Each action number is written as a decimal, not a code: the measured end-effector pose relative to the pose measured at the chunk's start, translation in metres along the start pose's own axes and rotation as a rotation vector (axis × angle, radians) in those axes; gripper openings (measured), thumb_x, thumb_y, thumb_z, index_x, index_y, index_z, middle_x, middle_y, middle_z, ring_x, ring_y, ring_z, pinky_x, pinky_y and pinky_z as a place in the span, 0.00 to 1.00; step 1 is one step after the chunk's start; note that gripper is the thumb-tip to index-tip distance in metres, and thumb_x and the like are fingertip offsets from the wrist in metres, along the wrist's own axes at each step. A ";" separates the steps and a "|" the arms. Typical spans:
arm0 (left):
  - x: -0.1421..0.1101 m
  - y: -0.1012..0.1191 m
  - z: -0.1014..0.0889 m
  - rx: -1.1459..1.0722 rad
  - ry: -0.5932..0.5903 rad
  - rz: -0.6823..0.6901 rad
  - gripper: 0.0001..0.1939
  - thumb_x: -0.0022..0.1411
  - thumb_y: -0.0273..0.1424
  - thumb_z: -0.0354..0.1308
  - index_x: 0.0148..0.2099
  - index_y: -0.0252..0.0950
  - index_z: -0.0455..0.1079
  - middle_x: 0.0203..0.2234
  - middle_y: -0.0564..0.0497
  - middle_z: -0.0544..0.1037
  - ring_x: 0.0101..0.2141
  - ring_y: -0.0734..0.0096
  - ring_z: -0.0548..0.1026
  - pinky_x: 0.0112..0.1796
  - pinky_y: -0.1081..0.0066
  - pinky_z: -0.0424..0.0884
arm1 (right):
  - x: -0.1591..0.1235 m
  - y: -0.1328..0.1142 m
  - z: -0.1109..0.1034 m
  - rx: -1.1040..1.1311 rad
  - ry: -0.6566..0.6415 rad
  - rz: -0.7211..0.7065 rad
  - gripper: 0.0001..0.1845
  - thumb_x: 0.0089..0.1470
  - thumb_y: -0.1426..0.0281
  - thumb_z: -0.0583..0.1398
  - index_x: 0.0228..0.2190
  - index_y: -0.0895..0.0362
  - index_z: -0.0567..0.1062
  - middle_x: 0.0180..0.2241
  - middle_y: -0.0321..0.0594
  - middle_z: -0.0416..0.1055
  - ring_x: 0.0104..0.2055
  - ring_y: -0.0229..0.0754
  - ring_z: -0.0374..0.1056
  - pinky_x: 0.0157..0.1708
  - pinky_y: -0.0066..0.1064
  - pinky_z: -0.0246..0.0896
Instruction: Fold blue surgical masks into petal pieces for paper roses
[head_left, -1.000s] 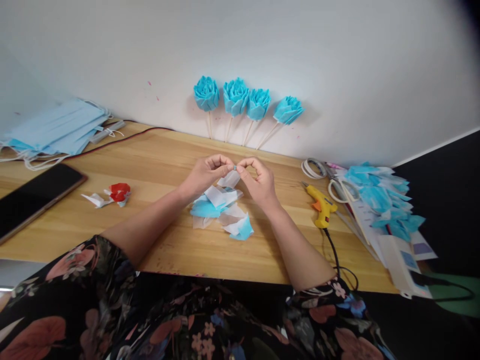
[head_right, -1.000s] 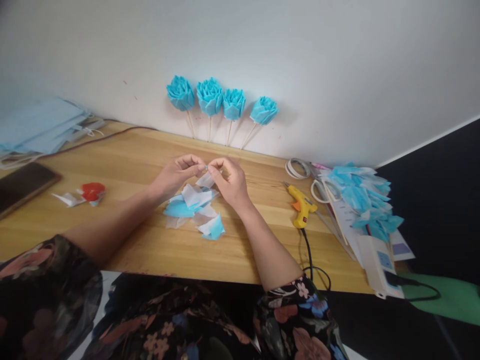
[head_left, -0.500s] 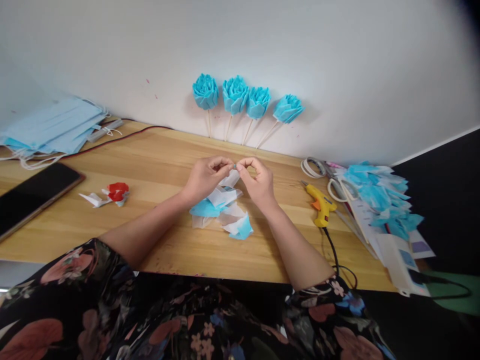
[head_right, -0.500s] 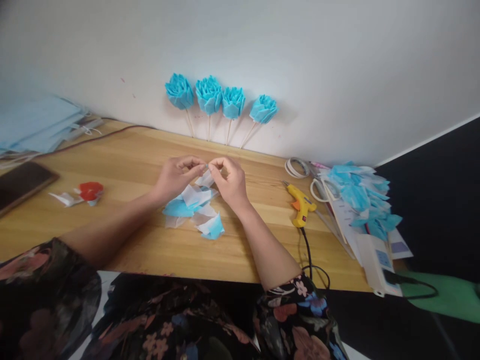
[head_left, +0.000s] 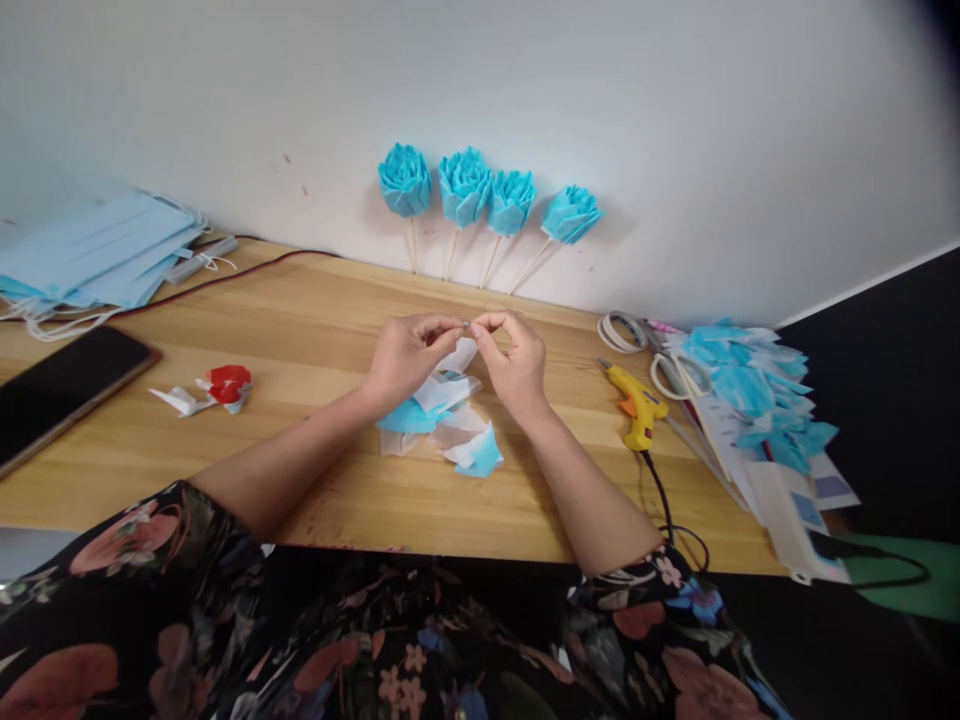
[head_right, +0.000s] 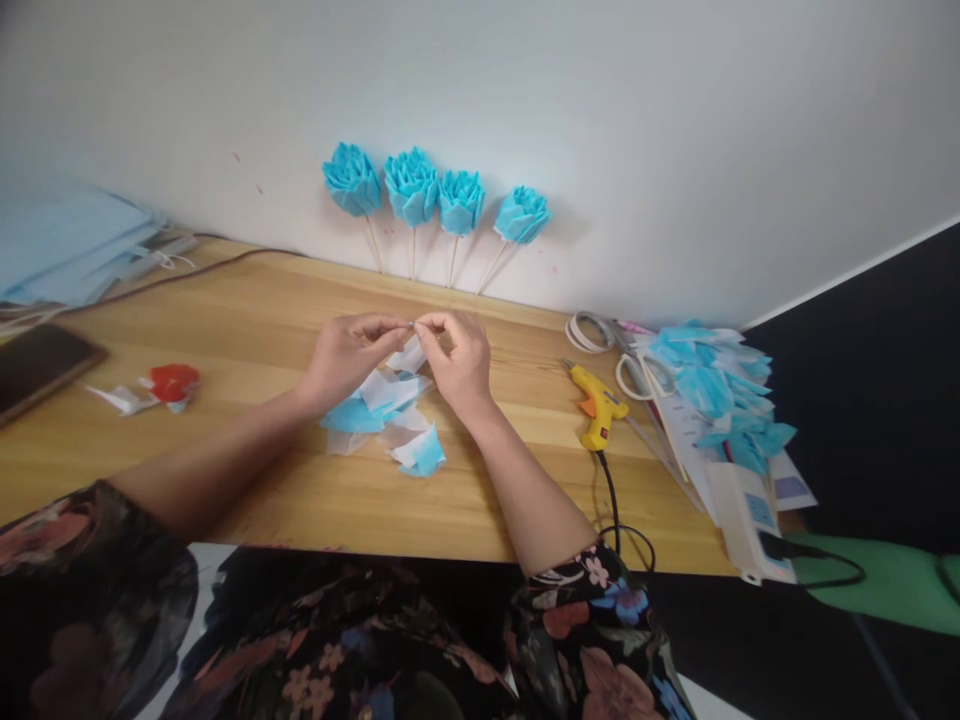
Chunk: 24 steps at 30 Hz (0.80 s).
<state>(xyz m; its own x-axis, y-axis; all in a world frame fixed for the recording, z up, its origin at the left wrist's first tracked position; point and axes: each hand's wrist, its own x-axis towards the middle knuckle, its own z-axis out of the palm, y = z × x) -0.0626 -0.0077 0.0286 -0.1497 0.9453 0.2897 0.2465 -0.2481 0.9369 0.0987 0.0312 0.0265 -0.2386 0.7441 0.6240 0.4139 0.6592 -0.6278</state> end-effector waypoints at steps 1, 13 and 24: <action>0.000 -0.001 0.000 0.004 0.007 0.000 0.09 0.60 0.35 0.63 0.36 0.36 0.81 0.32 0.49 0.84 0.31 0.70 0.77 0.33 0.72 0.68 | 0.000 0.000 0.000 -0.007 -0.016 -0.003 0.06 0.61 0.67 0.60 0.31 0.52 0.75 0.32 0.36 0.77 0.38 0.42 0.72 0.45 0.37 0.65; 0.003 0.000 -0.003 0.011 -0.037 -0.013 0.09 0.60 0.33 0.60 0.33 0.35 0.79 0.25 0.51 0.79 0.26 0.73 0.71 0.29 0.73 0.63 | -0.002 -0.001 -0.002 0.053 -0.081 -0.003 0.07 0.63 0.66 0.56 0.36 0.52 0.74 0.34 0.37 0.77 0.40 0.42 0.73 0.45 0.37 0.65; 0.005 -0.002 -0.003 -0.012 -0.043 -0.026 0.09 0.59 0.33 0.61 0.29 0.35 0.75 0.21 0.54 0.74 0.23 0.76 0.65 0.26 0.72 0.58 | 0.004 0.003 -0.003 -0.101 -0.075 -0.076 0.05 0.60 0.69 0.60 0.33 0.50 0.78 0.34 0.36 0.80 0.40 0.45 0.74 0.48 0.41 0.63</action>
<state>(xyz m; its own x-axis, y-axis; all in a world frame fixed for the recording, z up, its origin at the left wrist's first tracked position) -0.0666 -0.0031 0.0283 -0.1142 0.9598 0.2564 0.2316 -0.2253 0.9464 0.1015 0.0361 0.0285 -0.3358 0.7007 0.6295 0.4774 0.7027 -0.5276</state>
